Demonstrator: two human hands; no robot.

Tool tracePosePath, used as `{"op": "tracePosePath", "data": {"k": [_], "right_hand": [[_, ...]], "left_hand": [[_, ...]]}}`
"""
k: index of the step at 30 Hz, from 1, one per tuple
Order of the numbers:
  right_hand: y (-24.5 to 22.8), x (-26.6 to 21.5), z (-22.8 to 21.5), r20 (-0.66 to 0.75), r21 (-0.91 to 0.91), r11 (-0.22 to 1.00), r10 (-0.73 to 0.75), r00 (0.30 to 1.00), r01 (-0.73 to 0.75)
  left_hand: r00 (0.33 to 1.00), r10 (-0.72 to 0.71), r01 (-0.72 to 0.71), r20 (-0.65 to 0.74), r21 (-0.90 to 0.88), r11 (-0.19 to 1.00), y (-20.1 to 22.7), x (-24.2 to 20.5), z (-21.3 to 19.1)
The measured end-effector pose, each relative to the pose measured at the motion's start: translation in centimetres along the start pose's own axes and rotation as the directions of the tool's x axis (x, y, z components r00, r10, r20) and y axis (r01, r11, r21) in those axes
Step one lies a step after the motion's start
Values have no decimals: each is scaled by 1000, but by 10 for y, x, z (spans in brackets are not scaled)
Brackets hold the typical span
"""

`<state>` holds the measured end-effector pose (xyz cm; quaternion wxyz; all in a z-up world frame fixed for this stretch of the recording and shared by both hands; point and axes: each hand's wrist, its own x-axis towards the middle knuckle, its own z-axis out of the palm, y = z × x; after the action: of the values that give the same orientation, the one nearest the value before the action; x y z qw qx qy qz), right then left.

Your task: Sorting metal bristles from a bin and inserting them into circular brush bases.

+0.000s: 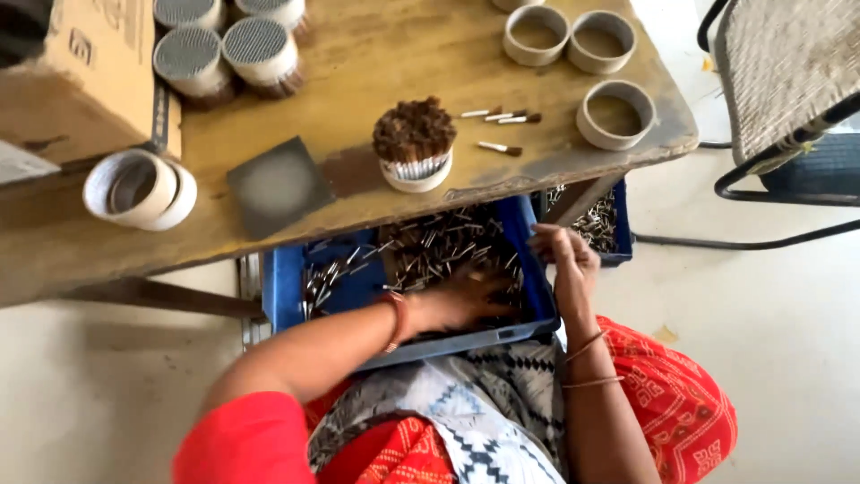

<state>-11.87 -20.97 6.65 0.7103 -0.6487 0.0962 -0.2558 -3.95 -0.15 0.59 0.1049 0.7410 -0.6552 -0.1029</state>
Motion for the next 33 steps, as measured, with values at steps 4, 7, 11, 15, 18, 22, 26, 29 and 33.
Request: {"op": "tracePosePath", "data": {"k": [4,7,11,15,18,22,26,29,33], "right_hand": [[11,4,2,57,1,999,54,997,-54],[6,1,5,66,20,997,76,995,-78],[11,6,4,87,7,997,76,993,-77],[4,2,7,91,-33,998,64,994,-62],[4,2,10,98,-38,998,60,993,-56],[9,-1,7,72,-31,997,68,995,-66],[21,3,7,39,-40,998,41,998,-40],[12,5,13,44,-60,997,58,997,-55],[-7,-13,11,131,-252,967,-8,991,42]], "left_hand": [[990,91,-78,-109,116,990,-9,31,23],[992,-45,58,-118,107,993,-41,18,17],[925,-379,377,-13,139,916,-85,-14,-33],[735,-617,354,-281,-617,703,-128,-27,-15],[672,-713,515,-200,-565,645,-132,-8,3],[737,-551,531,-392,-170,830,-116,24,30],[823,-470,442,-319,-158,883,-135,25,76],[814,-449,448,-368,-93,889,-140,15,87],[796,-566,543,-216,-160,825,-111,-21,51]]}}
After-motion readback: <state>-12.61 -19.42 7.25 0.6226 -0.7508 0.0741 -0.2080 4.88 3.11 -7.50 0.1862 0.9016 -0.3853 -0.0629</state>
